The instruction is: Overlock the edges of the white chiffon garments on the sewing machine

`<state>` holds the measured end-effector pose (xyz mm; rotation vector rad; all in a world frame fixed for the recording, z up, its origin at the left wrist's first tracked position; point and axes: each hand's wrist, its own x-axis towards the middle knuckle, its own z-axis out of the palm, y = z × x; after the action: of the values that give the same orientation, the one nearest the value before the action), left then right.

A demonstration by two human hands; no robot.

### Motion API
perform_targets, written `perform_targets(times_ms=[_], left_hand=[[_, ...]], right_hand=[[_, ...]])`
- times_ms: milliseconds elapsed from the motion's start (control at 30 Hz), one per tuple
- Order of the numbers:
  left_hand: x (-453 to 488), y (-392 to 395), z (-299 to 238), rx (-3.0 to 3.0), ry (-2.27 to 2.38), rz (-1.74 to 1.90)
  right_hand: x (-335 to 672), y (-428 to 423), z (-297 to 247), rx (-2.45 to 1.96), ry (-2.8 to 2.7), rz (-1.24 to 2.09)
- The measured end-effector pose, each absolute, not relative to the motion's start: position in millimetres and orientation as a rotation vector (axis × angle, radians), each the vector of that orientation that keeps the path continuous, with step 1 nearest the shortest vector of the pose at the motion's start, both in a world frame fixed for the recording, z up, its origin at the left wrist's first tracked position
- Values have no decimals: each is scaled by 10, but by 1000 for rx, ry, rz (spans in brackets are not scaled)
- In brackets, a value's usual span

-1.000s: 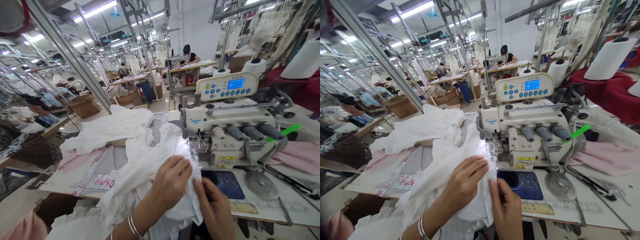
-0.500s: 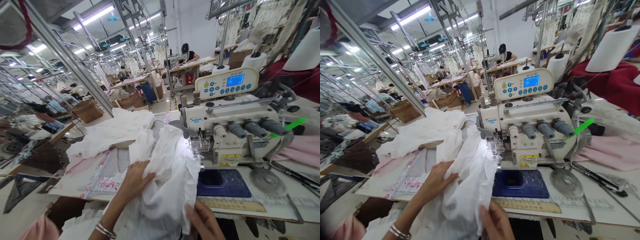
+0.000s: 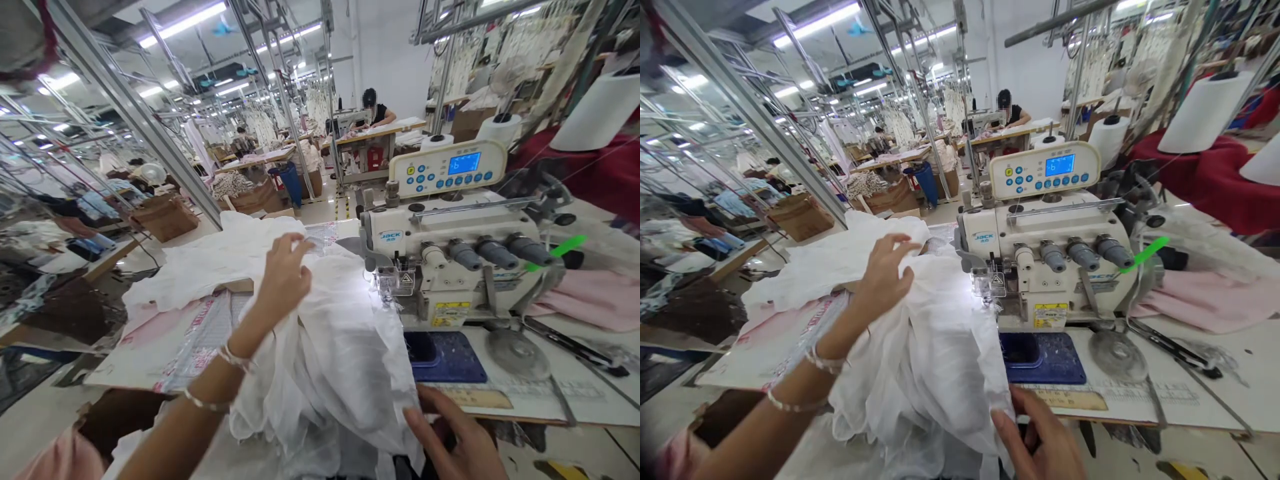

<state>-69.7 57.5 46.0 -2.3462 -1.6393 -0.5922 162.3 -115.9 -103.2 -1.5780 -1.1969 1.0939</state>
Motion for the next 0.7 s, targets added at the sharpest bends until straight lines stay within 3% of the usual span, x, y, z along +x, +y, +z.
perform_targets(times_ms=[100, 333, 567, 700], left_hand=[[-207, 127, 325, -2404, -1813, -852], [206, -31, 181, -2510, -2125, -804], [185, 154, 157, -2548, -2163, -965], [138, 201, 40, -2558, -1882, -1028]], right_hand=[[1655, -911, -985, -1401, -1114, 1205], [1392, -610, -900, -1255, -1258, 1034], [1314, -790, -825, -1304, -1200, 1064], [1279, -783, -850, -1342, -1150, 1055]])
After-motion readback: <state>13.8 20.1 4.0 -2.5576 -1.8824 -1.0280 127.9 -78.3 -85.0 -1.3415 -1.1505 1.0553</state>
